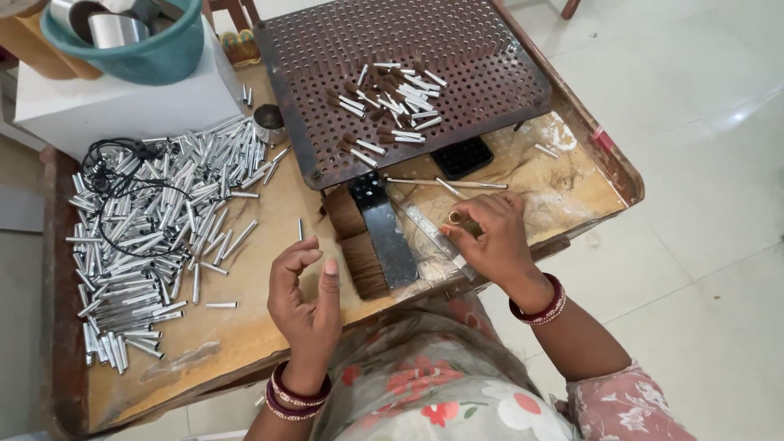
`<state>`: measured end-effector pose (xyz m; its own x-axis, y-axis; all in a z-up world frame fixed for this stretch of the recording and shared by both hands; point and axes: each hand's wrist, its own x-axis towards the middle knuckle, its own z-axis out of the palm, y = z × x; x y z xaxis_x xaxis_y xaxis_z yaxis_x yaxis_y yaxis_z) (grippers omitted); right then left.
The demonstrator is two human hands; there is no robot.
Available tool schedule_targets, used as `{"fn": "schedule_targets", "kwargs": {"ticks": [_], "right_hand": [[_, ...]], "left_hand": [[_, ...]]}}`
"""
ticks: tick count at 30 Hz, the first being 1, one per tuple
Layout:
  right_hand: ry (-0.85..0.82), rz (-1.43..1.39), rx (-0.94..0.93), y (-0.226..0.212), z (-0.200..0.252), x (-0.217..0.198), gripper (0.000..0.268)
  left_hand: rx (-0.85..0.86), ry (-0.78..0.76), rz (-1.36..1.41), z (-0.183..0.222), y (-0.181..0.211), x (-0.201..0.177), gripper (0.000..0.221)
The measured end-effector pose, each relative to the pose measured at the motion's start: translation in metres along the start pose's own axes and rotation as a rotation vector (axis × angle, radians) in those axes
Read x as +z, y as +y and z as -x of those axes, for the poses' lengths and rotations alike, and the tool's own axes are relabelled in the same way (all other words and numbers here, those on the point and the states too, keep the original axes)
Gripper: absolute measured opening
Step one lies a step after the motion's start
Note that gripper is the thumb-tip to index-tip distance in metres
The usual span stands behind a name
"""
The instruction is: Cleaning and inspecting small cylindrical metal tubes on a workbench using a brush and a metal rod.
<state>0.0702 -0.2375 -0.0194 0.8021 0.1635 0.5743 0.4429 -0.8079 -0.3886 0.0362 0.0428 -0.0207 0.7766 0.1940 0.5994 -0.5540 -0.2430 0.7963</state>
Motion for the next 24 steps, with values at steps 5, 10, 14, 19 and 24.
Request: {"fn": "schedule_targets", "kwargs": {"ticks": [5,10,14,19,24], "right_hand": [[0.03,0.005,-0.012,0.0,0.0,0.001,0.029],[-0.047,-0.011,-0.025,-0.004,0.0,-0.001,0.028],[-0.043,0.017,0.012,-0.004,-0.002,0.004,0.026],[-0.09,-0.089,0.2,-0.011,-0.009,-0.006,0.03],[-0.097,0.0,0.082,-0.018,-0.02,-0.024,0.033]], "left_hand": [[-0.006,0.026,0.0,0.0,0.001,-0.001,0.018],[-0.036,0.079,-0.034,0.003,0.006,-0.003,0.018],[-0.028,0.073,-0.016,0.001,0.009,-0.009,0.019],[-0.023,0.013,0.03,-0.003,0.009,-0.011,0.019],[-0.019,-0.002,0.031,-0.001,0.007,-0.01,0.02]]}}
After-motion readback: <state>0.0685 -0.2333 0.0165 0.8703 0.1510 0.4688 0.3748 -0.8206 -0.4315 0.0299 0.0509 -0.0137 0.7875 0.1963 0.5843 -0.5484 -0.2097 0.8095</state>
